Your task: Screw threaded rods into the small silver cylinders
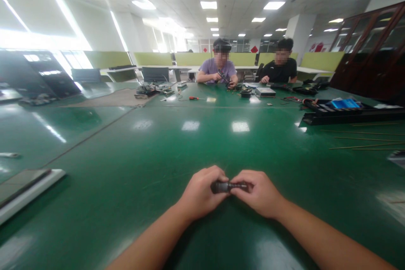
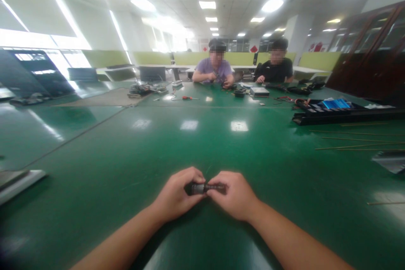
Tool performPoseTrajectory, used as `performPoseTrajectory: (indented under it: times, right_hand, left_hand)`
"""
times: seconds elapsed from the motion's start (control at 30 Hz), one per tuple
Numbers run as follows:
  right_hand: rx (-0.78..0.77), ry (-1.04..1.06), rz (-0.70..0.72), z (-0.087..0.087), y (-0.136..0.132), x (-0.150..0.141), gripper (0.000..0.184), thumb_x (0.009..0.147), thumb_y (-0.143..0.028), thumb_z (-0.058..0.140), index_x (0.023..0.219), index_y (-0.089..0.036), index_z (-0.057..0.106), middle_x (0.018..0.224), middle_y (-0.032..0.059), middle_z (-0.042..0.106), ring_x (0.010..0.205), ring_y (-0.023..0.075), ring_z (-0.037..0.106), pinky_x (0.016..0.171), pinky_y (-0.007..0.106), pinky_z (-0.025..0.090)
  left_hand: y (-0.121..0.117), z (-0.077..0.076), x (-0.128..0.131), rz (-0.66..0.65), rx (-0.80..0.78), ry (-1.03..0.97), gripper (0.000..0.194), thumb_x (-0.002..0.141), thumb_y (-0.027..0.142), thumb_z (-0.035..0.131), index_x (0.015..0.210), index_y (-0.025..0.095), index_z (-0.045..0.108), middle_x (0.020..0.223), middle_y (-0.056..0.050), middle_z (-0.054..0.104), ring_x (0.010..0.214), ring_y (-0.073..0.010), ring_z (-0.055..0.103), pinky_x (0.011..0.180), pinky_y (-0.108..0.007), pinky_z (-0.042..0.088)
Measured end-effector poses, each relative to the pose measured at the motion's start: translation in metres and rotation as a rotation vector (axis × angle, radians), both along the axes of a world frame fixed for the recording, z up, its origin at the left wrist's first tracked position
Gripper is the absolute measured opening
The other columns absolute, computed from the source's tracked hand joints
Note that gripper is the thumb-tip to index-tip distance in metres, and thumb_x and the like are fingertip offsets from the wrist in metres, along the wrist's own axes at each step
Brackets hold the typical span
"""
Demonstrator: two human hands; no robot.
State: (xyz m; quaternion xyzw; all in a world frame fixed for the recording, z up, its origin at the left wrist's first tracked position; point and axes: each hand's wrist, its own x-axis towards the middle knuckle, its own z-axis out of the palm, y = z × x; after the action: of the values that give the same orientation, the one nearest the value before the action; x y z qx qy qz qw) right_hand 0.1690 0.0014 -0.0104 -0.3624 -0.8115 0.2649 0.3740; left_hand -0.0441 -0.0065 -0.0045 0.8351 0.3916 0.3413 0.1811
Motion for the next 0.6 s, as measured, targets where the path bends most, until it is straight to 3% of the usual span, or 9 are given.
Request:
performPoseTrajectory:
  times: [0.6]
  right_hand:
    - [0.007, 0.018, 0.003, 0.0005, 0.0001, 0.0009, 0.008, 0.077, -0.016, 0.071, 0.084, -0.019, 0.074, 0.071, 0.0005, 0.067, 0.062, 0.0127, 0.054, 0.059, 0.024, 0.038]
  left_hand:
    - [0.0006, -0.0010, -0.0011, -0.005, 0.010, -0.008, 0.016, 0.077, 0.017, 0.071, 0.088, 0.020, 0.059, 0.092, -0.002, 0.064, 0.085, -0.0172, 0.060, 0.076, -0.028, 0.044]
